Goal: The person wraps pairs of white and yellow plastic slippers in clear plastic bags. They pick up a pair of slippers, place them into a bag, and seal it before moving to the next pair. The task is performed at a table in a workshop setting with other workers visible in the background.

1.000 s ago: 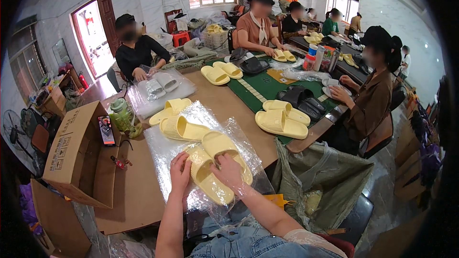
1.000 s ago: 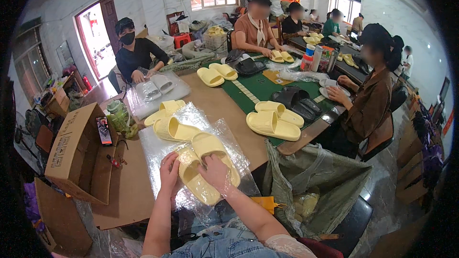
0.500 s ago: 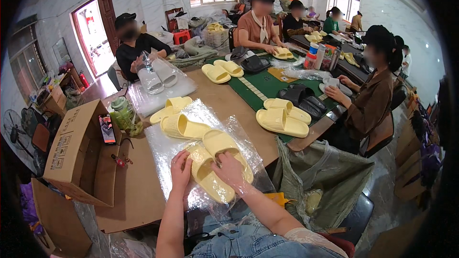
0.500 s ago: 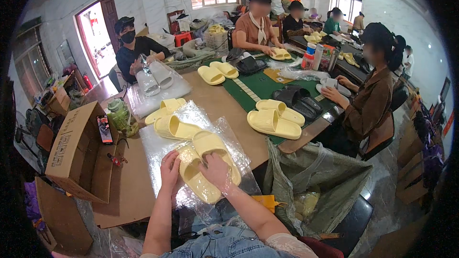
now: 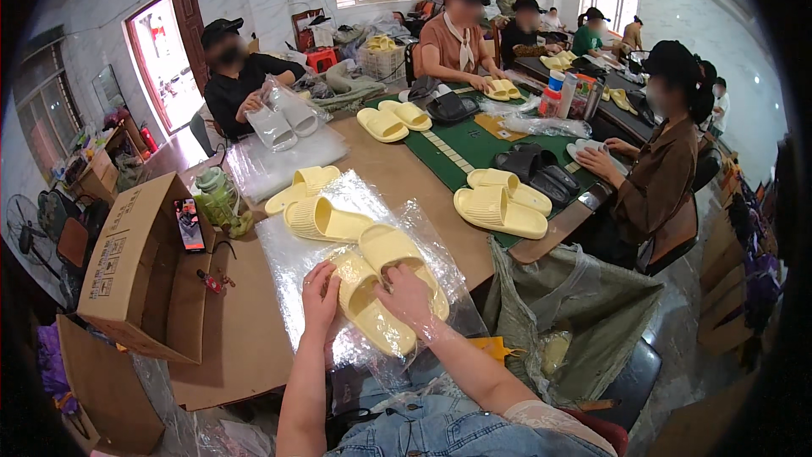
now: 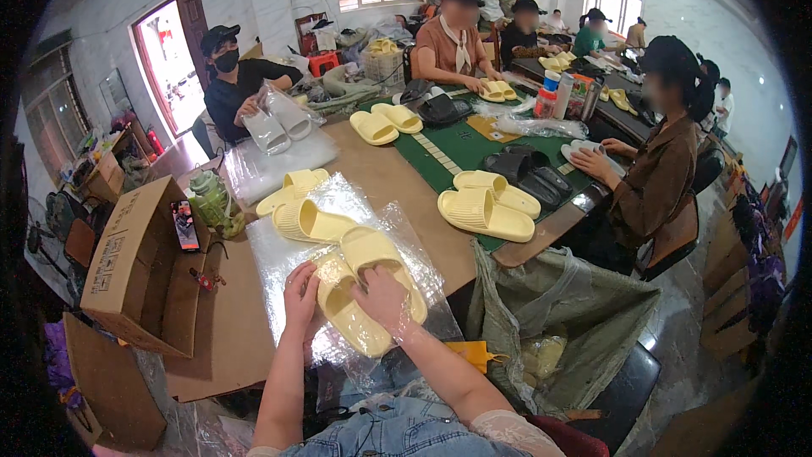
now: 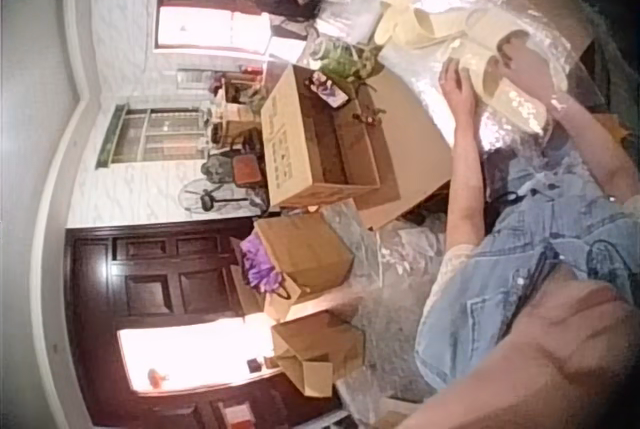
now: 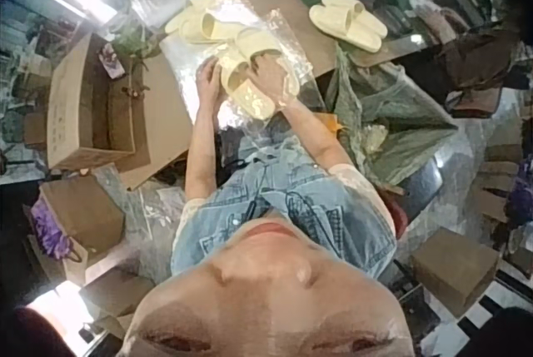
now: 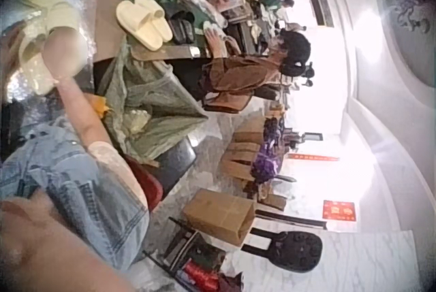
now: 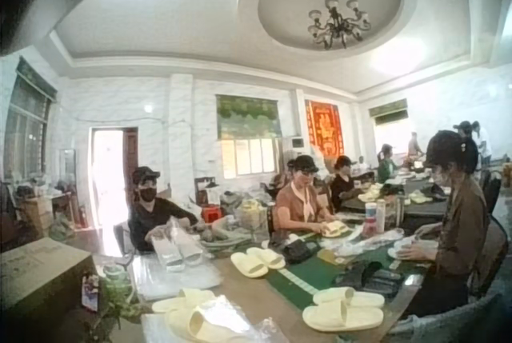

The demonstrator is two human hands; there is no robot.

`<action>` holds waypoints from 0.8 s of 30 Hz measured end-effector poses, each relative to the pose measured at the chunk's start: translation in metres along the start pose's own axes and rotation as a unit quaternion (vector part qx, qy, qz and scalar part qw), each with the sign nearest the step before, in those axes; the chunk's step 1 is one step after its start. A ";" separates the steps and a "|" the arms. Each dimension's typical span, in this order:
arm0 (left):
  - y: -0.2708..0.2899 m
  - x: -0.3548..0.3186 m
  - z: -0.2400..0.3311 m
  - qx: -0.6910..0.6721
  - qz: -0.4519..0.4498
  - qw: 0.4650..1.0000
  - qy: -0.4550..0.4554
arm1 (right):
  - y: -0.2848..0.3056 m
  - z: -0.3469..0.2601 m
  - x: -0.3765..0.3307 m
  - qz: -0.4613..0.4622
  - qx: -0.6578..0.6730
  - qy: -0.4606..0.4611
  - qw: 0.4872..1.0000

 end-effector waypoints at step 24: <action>0.000 0.000 0.000 0.012 -0.005 1.000 -0.005 | 0.004 -0.001 -0.002 0.030 0.019 0.013 0.999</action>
Point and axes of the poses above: each hand's wrist, its own x-axis towards the middle knuckle, its own y-axis out of the back of the hand, z = x × y, the point moved 8 cm from there along x, towards the middle knuckle, and after that the axes turned 1 degree about z, right-handed, at the moved point
